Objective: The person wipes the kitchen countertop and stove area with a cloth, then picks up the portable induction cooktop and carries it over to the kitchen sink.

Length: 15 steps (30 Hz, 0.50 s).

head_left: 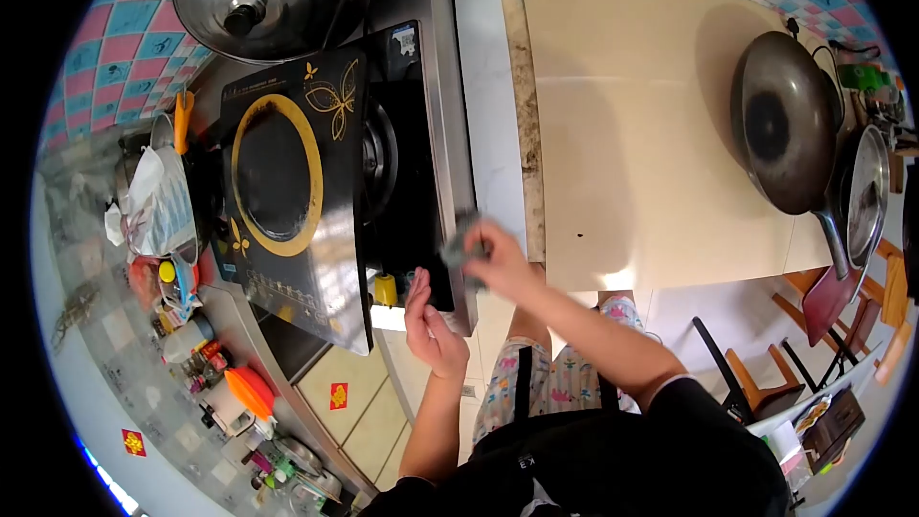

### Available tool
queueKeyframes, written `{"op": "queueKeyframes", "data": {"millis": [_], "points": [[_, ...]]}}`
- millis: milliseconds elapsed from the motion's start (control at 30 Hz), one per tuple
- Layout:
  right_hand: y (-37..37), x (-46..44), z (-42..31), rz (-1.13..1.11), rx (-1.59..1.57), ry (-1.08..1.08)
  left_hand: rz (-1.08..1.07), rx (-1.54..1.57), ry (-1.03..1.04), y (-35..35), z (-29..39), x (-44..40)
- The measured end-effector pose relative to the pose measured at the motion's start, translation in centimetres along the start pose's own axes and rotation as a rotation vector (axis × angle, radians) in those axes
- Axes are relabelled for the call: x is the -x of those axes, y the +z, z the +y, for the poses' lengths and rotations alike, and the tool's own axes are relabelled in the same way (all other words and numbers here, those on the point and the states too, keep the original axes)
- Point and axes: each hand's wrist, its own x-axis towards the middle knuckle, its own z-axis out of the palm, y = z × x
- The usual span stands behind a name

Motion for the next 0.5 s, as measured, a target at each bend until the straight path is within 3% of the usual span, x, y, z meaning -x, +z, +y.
{"op": "queueKeyframes", "data": {"millis": [100, 200, 233, 367, 433, 467, 500], "points": [[-1.5, -8.3, -2.4, 0.035, -0.046, 0.016, 0.041, 0.032, 0.036, 0.3, 0.2, 0.4], [-1.6, -9.6, -3.6, 0.03, -0.177, 0.039, 0.044, -0.012, 0.042, -0.3, 0.9, 0.5], [-1.2, -8.3, -2.0, 0.062, -0.105, -0.04, 0.048, -0.016, 0.036, -0.7, 0.5, 0.7], [-0.5, 3.0, 1.2, -0.201, -0.065, 0.236, 0.076, 0.019, 0.028, -1.6, -0.1, 1.6], [0.3, 6.7, 0.7, -0.185, -0.041, 0.347, 0.044, -0.025, 0.016, -1.8, -0.2, 1.8], [0.4, 6.4, 0.9, -0.187, -0.041, 0.348, 0.045, -0.026, 0.014, -1.8, -0.3, 1.9], [0.4, 5.4, 1.0, -0.159, 0.011, 0.201, 0.06, -0.017, 0.002, -1.8, -0.5, 2.1]]}}
